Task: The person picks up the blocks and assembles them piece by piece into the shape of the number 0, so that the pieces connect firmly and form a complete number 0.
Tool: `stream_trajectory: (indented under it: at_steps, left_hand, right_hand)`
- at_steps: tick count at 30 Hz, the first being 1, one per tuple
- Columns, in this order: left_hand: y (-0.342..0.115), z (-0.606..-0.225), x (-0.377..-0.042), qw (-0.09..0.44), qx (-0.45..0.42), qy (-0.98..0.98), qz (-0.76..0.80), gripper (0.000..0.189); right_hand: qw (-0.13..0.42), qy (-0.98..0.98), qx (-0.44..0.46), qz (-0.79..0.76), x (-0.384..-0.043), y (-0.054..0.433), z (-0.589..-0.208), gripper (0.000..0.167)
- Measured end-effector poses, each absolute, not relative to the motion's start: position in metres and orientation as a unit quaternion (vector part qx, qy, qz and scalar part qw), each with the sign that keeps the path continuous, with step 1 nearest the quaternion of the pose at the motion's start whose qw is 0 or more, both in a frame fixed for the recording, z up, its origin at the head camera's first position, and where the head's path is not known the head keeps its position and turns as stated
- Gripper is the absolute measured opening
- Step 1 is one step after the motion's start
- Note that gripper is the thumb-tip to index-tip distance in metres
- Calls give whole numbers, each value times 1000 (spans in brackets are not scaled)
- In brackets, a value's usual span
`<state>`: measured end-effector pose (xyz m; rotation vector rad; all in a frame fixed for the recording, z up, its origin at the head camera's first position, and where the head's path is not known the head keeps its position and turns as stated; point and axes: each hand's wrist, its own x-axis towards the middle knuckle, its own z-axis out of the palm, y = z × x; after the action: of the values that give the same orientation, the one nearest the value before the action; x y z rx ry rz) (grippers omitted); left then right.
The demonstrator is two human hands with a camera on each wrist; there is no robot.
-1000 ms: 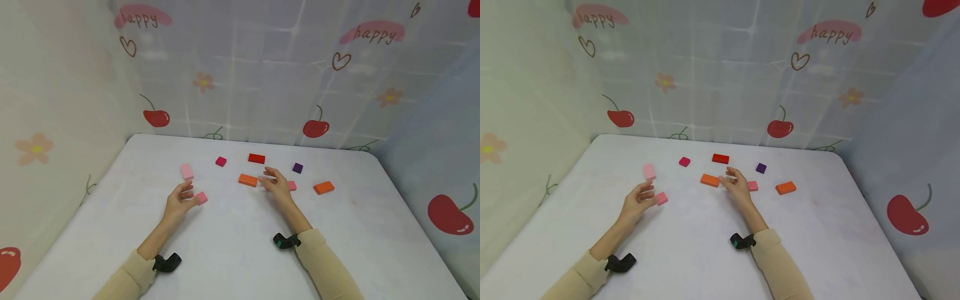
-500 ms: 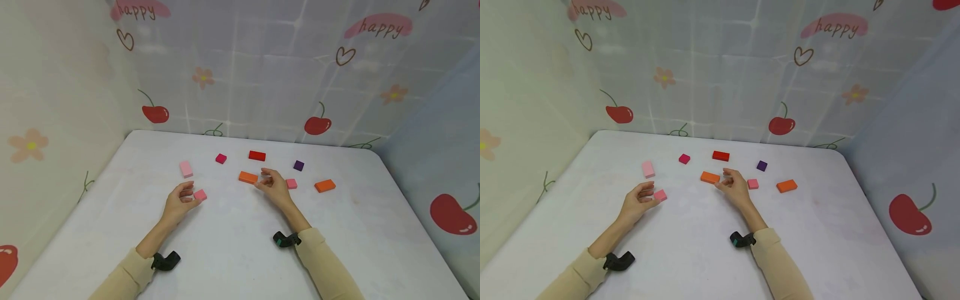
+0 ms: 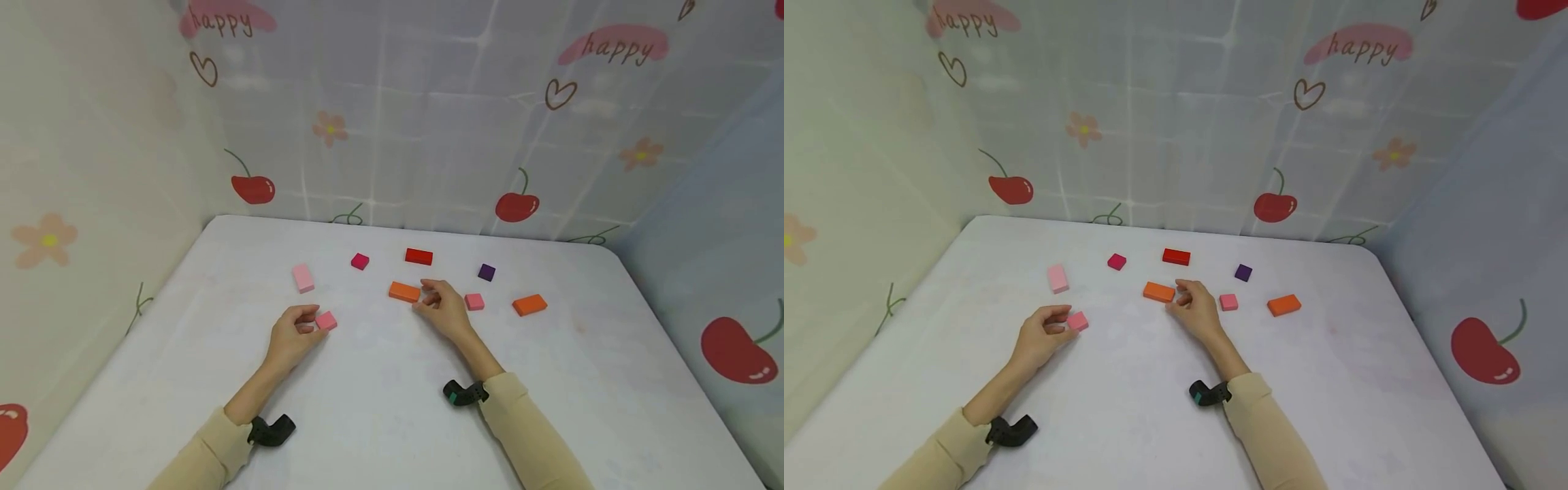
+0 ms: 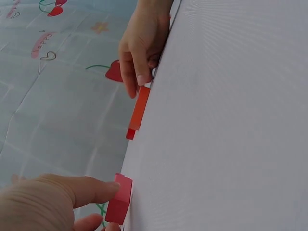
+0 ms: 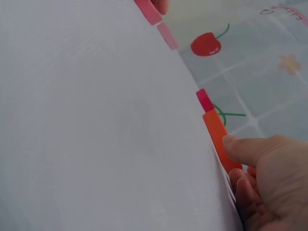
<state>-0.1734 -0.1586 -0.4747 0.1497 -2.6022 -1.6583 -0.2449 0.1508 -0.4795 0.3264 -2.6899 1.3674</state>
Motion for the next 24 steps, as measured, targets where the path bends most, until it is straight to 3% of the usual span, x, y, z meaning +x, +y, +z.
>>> stream_trajectory:
  at_steps: [12,24]
  left_hand:
    - [-158,-476,-172,67,32,-855,-513,43]
    - [-158,-473,-172,50,40,-858,-509,39]
  right_hand:
    - [61,-903,109,410,-244,143,-481,45]
    - [85,-903,118,405,-244,144,-481,35]
